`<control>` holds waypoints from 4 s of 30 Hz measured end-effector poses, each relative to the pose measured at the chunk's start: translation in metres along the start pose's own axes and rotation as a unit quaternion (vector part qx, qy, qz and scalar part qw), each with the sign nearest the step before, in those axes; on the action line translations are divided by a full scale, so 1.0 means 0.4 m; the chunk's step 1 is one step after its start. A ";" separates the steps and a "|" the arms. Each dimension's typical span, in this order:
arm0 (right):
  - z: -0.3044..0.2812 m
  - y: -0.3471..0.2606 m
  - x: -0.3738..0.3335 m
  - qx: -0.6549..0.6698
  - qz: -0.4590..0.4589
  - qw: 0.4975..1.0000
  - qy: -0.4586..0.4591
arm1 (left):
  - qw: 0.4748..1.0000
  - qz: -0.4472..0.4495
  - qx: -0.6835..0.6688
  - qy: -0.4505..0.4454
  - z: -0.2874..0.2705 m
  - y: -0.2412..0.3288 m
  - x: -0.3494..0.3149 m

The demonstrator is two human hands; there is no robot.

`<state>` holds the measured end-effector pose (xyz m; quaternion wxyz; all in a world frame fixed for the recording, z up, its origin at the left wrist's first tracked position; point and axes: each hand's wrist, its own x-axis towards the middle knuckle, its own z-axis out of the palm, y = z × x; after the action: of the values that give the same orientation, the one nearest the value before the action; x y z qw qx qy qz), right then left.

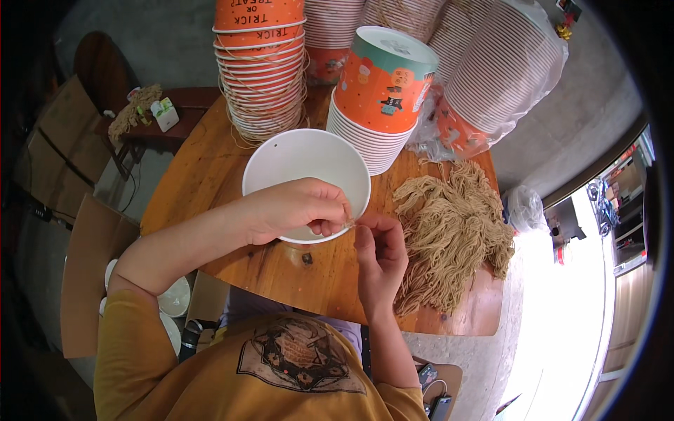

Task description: Attaching and tying decorative strings to the holes of paper buckets.

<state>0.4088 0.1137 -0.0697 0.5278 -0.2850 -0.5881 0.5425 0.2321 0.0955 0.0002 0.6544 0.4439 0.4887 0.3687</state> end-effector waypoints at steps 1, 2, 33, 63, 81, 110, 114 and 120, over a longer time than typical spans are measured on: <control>-0.002 -0.001 0.000 -0.006 0.004 1.000 -0.011 | 1.000 -0.001 0.000 0.000 -0.003 -0.002 0.000; -0.004 -0.002 0.000 -0.012 0.007 1.000 -0.021 | 1.000 0.000 -0.014 -0.004 -0.005 -0.004 0.001; 0.004 -0.020 0.019 0.044 0.086 0.995 -0.016 | 0.999 0.024 0.027 0.023 0.015 0.013 0.000; 0.001 -0.017 0.027 -0.271 -0.164 0.948 0.002 | 1.000 0.002 0.004 0.017 0.004 0.001 0.014; -0.017 -0.009 0.018 0.007 0.024 1.000 -0.013 | 1.000 0.013 0.007 0.013 0.005 -0.001 0.014; -0.013 -0.011 0.016 0.055 0.090 0.994 -0.002 | 0.945 0.176 0.263 0.087 0.009 -0.029 0.009; -0.007 -0.001 0.017 0.032 0.063 0.997 0.014 | 0.950 0.156 0.261 0.073 0.016 -0.017 0.002; -0.003 0.001 0.017 0.042 0.063 0.997 0.015 | 0.965 0.112 0.234 0.041 0.016 -0.001 -0.002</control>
<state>0.4076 0.1205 -0.0682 0.5129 -0.3067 -0.5377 0.5948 0.2383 0.0933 0.0008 0.4661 0.6215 0.5346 0.3327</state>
